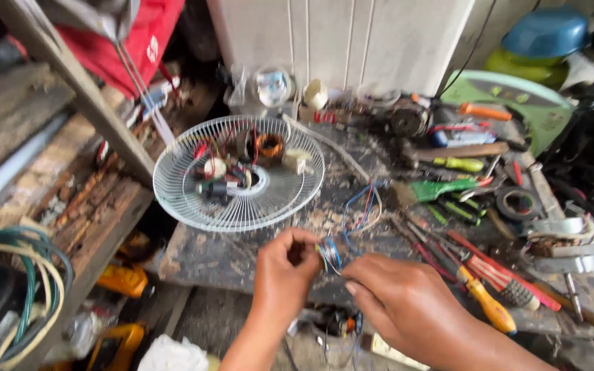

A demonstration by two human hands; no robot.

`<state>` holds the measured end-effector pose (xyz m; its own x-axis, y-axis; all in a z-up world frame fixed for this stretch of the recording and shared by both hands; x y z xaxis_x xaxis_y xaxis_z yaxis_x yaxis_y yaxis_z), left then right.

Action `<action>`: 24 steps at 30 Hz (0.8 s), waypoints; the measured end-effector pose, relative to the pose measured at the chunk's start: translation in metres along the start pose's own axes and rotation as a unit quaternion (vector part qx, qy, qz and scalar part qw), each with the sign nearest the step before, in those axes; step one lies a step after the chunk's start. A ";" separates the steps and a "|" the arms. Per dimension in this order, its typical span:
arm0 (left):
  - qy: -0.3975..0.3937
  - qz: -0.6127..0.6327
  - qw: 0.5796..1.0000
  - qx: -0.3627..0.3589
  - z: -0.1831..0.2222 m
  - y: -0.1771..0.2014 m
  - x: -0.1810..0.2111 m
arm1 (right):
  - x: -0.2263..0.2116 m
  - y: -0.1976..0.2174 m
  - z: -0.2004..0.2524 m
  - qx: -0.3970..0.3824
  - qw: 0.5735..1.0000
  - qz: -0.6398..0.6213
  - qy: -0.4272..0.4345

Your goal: Reassembling and repairing the motor components of an electric fan on a workbench using various tools.

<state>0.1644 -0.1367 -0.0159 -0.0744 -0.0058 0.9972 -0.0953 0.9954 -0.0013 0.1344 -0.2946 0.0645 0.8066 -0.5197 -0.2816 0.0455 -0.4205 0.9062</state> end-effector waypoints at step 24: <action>0.054 0.263 0.963 -0.007 0.007 -0.044 -0.062 | 0.076 -0.025 0.047 -0.038 0.948 -0.293 -0.115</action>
<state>0.1667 -0.1811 -0.0785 -0.0054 0.5081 0.8613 -0.0594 0.8596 -0.5075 0.1673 -0.3585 0.0053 0.4804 -0.3653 -0.7974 0.4957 -0.6370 0.5904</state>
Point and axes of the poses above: each hand's wrist, its own z-axis away from the middle knuckle, its own y-axis out of the back of the hand, x = y × z, the point moved 8 cm from there along -z, towards the middle knuckle, and after that the axes turned 6 degrees about -x, right-handed, at the moved point
